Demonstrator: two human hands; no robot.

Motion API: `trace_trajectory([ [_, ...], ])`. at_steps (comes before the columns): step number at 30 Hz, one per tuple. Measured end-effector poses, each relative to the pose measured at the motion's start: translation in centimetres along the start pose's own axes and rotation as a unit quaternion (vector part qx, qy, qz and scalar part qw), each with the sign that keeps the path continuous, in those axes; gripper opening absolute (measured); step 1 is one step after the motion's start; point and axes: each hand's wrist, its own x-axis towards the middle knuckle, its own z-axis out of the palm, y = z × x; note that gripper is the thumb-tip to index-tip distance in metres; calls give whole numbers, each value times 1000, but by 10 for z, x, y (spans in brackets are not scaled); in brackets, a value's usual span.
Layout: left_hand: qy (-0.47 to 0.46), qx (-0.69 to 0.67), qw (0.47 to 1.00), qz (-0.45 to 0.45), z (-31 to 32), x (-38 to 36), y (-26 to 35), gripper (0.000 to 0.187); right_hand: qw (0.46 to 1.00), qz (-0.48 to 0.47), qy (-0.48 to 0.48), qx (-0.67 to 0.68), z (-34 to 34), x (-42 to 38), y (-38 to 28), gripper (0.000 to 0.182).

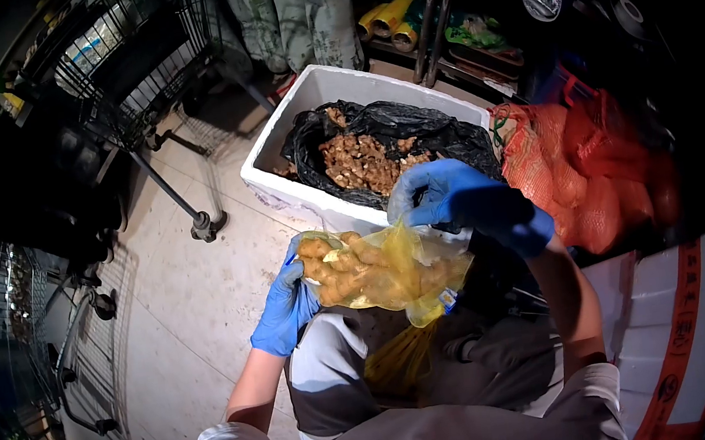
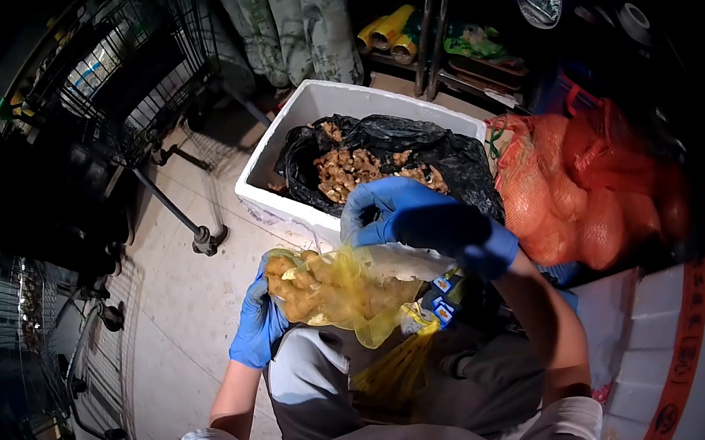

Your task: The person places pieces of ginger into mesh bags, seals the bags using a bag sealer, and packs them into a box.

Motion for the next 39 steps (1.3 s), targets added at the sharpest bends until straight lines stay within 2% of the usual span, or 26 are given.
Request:
trace_trajectory([
  [2,0,21,1000,4,3,1,-1,48,992,-8,118,39,7,-2,0,9],
  [3,-4,15,1000,15,0,2,-2,47,992,-8,118,38,13,-2,4,9],
  [5,-9,8,1000,25,-2,2,-4,46,955,34,199,215,26,1,12,9],
  [6,3,18,1000,25,-2,2,-4,45,956,34,199,214,27,0,11,9],
  [8,14,27,999,26,-2,2,-4,44,927,104,252,259,27,-1,3,10],
  [10,-24,-60,998,19,-2,2,-4,42,917,48,172,357,21,4,20,12],
  [12,-4,-82,996,22,-2,0,-1,42,912,-99,361,165,12,12,28,12],
  [13,17,-104,994,24,-2,-2,-1,41,929,-85,292,212,1,2,16,13],
  [14,17,-106,994,27,-3,-3,0,41,948,-69,278,141,-4,-4,10,15],
  [16,3,-98,995,32,-6,-3,4,42,951,-14,211,226,-3,-18,-10,19],
  [17,-10,-87,996,34,-10,-2,4,45,952,-14,208,226,-3,-19,-15,19],
  [19,-28,-103,994,32,-9,-4,4,46,964,-70,236,103,-1,-22,-21,30],
  [22,-38,-125,991,31,-7,-3,0,48,956,-93,224,166,8,-23,-23,36],
  [24,-28,-131,990,33,-6,-3,0,49,967,-92,180,158,15,-44,-16,43],
  [26,-4,-124,991,53,-5,-2,1,49,939,-104,255,209,22,-67,1,35],
  [27,-5,-124,991,52,-3,-2,3,49,938,-105,255,208,21,-68,-2,35],
  [29,-15,-130,990,45,1,-3,8,48,925,-34,320,202,21,-58,-39,24],
  [30,-14,-129,991,44,1,-2,8,48,924,-34,322,203,16,-57,-40,24],
  [32,21,-165,984,57,0,1,6,45,949,3,311,49,8,-57,-42,30],
  [33,8,-192,980,51,-4,3,3,43,918,-2,394,39,10,-55,-42,26],
  [34,7,-190,980,51,-1,4,2,43,918,-3,395,39,6,-57,-41,26],
  [35,0,-212,975,59,4,5,0,43,887,-87,444,-98,1,-60,-37,17],
  [37,-11,-227,971,75,10,8,-2,43,769,-213,573,-186,10,-54,-24,11],
  [38,-12,-228,971,74,9,9,-2,43,769,-213,573,-187,16,-52,-18,11],
  [39,-25,-230,970,78,7,11,-3,44,818,-224,530,2,21,-51,-14,13],
])
